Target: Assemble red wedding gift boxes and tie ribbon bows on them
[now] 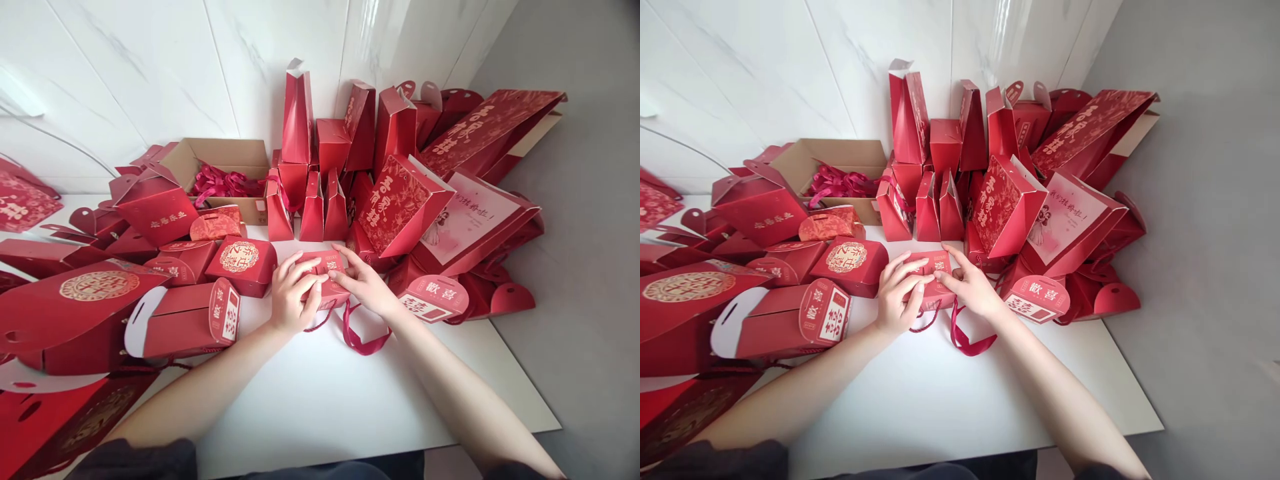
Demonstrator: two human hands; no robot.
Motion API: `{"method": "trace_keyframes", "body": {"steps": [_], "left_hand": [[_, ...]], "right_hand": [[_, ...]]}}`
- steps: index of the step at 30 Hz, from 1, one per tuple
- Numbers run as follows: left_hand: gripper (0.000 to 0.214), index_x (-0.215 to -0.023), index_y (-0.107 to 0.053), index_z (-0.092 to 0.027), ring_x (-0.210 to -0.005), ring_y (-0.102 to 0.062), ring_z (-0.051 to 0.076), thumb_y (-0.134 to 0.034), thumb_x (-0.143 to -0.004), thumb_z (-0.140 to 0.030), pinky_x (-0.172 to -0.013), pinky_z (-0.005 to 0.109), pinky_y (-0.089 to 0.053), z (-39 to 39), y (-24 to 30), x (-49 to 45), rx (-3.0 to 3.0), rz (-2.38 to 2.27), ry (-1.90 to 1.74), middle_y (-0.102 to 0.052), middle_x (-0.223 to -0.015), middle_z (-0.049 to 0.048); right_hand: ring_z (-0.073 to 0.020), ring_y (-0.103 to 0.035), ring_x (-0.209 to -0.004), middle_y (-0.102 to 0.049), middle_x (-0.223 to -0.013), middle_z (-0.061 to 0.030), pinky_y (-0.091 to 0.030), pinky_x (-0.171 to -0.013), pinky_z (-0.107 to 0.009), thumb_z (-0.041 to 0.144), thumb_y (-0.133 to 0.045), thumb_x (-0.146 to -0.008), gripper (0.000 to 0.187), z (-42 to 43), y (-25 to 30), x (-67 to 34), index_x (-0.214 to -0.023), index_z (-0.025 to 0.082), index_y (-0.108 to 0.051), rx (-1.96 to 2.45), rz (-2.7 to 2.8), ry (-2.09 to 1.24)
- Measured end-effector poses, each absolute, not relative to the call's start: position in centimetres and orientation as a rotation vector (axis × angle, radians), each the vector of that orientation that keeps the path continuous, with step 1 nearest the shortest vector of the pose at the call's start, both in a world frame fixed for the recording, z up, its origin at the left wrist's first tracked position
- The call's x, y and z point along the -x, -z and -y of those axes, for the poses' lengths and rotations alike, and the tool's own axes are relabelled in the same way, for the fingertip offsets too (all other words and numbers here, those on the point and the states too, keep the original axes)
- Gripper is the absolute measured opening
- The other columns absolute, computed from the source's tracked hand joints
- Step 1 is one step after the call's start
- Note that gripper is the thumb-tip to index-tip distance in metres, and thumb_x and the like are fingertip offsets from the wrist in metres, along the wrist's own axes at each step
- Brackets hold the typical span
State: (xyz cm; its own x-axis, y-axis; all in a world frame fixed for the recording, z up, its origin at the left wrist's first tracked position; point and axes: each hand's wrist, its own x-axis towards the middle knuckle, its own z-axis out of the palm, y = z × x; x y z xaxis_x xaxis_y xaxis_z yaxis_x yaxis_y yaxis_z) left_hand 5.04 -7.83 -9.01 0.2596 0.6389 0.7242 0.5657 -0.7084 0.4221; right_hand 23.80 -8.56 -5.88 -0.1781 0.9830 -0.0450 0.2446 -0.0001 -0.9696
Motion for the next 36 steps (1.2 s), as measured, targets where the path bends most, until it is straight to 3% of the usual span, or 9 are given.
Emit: {"method": "trace_keyframes", "body": {"steps": [6,9,11,13,17,24,26,32,36], "left_hand": [[0.019,-0.095,-0.071,-0.022,-0.112,-0.06,0.022,-0.052,-0.091,-0.023,-0.115,0.049,-0.026,9.0,4.3,-6.0,-2.276,-1.2,-1.415,-0.07,-0.113,0.0039],[0.031,-0.123,-0.059,-0.02,-0.116,-0.058,0.021,-0.045,-0.097,-0.032,-0.103,0.04,-0.043,10.0,-0.5,-6.9,-1.983,-0.914,-1.295,-0.065,-0.121,0.0084],[0.037,-0.111,-0.062,-0.017,-0.097,-0.064,0.02,-0.036,-0.1,-0.041,-0.087,0.035,-0.051,10.3,-3.3,-7.2,-1.767,-0.755,-1.0,-0.069,-0.094,0.0078],[0.045,-0.09,-0.063,-0.015,-0.076,-0.064,0.019,-0.034,-0.1,-0.048,-0.073,0.032,-0.052,10.4,-5.3,-7.1,-1.615,-0.646,-0.761,-0.06,-0.066,0.0033],[0.038,-0.075,-0.062,-0.015,-0.056,-0.052,0.011,-0.054,-0.092,-0.048,-0.057,0.025,-0.045,10.2,-6.6,-6.3,-1.561,-0.639,-0.643,-0.048,-0.058,-0.0017],[0.03,-0.104,-0.064,-0.016,-0.061,-0.051,0.009,-0.067,-0.085,-0.039,-0.054,0.022,-0.043,10.4,-6.7,-6.4,-1.62,-0.613,-0.587,-0.06,-0.08,0.0022],[0.03,-0.101,-0.062,-0.015,-0.066,-0.052,0.009,-0.069,-0.083,-0.038,-0.056,0.021,-0.044,10.5,-6.6,-6.7,-1.623,-0.618,-0.624,-0.06,-0.084,0.0035],[0.026,-0.089,-0.063,-0.016,-0.055,-0.041,0.007,-0.06,-0.088,-0.042,-0.048,0.021,-0.036,10.2,-6.0,-6.8,-1.629,-0.702,-0.594,-0.046,-0.065,-0.0027],[0.029,-0.081,-0.067,-0.016,-0.057,-0.05,0.01,-0.06,-0.088,-0.042,-0.051,0.024,-0.042,9.6,-5.7,-6.8,-1.61,-0.701,-0.557,-0.052,-0.065,0.0003]], "right_hand": [[-0.0083,-0.04,-0.055,-0.044,-0.067,0.0066,-0.036,-0.051,-0.022,0.043,-0.065,-0.087,0.044,9.6,-0.4,-25.8,-0.123,0.021,-0.056,1.23,1.613,-1.168],[-0.0091,-0.049,-0.059,-0.05,-0.07,0.0042,-0.044,-0.055,-0.023,0.037,-0.065,-0.089,0.032,10.8,-4.5,-26.0,-0.117,0.022,-0.062,1.029,1.715,-1.28],[-0.0104,-0.055,-0.063,-0.056,-0.073,0.0023,-0.048,-0.057,-0.023,0.034,-0.063,-0.09,0.025,11.7,-6.4,-25.9,-0.112,0.022,-0.064,0.947,1.754,-1.253],[-0.0124,-0.061,-0.067,-0.063,-0.077,0.0001,-0.052,-0.059,-0.025,0.034,-0.061,-0.092,0.023,12.5,-7.5,-25.8,-0.113,0.023,-0.064,0.92,1.755,-1.215],[-0.0143,-0.065,-0.07,-0.068,-0.08,-0.0017,-0.056,-0.06,-0.026,0.035,-0.066,-0.089,0.024,13.6,-8.2,-26.5,-0.111,0.024,-0.067,0.992,1.748,-1.038],[-0.0117,-0.063,-0.063,-0.07,-0.083,-0.0013,-0.052,-0.052,-0.023,0.035,-0.066,-0.088,0.021,13.9,-7.9,-26.8,-0.105,0.023,-0.068,1.068,1.761,-1.009],[-0.0117,-0.064,-0.066,-0.071,-0.087,-0.0019,-0.053,-0.055,-0.023,0.035,-0.065,-0.09,0.02,13.8,-7.7,-26.5,-0.105,0.023,-0.067,1.06,1.76,-1.024],[-0.0101,-0.061,-0.064,-0.069,-0.081,-0.0003,-0.051,-0.054,-0.022,0.03,-0.062,-0.092,0.012,13.5,-7.2,-26.4,-0.099,0.022,-0.067,1.088,1.774,-1.042],[-0.0111,-0.062,-0.066,-0.067,-0.081,-0.0006,-0.05,-0.054,-0.022,0.029,-0.061,-0.092,0.01,13.5,-7.1,-26.5,-0.097,0.022,-0.067,1.082,1.783,-1.029]]}}
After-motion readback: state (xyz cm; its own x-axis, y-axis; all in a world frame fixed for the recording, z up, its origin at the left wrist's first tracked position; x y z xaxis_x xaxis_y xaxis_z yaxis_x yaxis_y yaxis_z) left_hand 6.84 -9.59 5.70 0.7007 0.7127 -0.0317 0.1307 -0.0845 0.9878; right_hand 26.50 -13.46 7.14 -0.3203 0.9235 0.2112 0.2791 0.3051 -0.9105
